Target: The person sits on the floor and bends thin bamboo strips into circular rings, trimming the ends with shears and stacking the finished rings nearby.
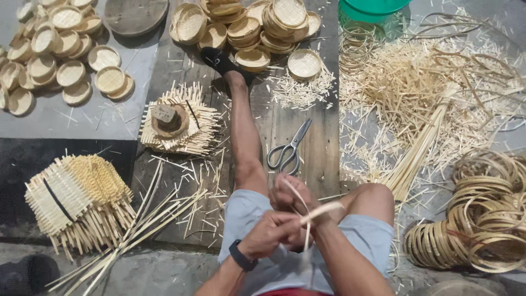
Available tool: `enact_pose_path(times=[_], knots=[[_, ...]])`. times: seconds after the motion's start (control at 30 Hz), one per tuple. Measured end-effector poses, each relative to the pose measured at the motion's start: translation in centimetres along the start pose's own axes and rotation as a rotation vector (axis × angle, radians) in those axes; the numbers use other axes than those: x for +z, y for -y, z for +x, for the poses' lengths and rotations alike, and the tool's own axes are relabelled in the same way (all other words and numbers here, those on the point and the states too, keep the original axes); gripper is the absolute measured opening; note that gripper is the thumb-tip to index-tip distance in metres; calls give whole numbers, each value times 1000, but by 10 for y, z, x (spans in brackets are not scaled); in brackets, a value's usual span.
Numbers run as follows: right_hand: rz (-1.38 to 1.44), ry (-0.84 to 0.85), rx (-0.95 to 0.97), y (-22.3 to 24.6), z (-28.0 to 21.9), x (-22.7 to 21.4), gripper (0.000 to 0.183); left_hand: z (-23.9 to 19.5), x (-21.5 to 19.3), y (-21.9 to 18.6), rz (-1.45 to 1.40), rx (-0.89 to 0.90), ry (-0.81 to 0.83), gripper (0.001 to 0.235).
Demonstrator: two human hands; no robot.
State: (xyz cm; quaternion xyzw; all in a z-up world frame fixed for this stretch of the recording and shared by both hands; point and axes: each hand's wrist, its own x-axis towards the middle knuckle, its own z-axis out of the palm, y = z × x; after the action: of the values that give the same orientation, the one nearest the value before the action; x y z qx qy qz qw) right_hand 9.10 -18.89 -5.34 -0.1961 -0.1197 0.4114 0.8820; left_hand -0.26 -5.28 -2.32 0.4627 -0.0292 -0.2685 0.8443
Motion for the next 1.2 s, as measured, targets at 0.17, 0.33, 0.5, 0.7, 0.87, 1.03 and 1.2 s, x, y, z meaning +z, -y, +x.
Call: enact_pose_path(times=[0.17,0.33,0.5,0.7,0.87,1.03,1.2], knots=[[-628,-498,138,-10,-21,22,34,-11,-41,-42,491,226,-467,26],[-936,-398,-29,14,-49,50,33,-8,-37,-54,1047,494,-496,11],[-1836,-359,-468,44,-21,89,16,5,-20,-43,1197,479,-325,7],[-1518,57,-570,38,-34,112,13,10,-37,-38,871,292,-359,15],[-1339,-541,-380,12,-43,71,7,-10,-45,-45,187,323,-474,32],[-344,-508,76,-3,-12,-1,9,-16,-2,-12,413,10,16,26],[-149,-59,27,-11,-3,-11,24,-6,10,-5,330,-65,-11,23]])
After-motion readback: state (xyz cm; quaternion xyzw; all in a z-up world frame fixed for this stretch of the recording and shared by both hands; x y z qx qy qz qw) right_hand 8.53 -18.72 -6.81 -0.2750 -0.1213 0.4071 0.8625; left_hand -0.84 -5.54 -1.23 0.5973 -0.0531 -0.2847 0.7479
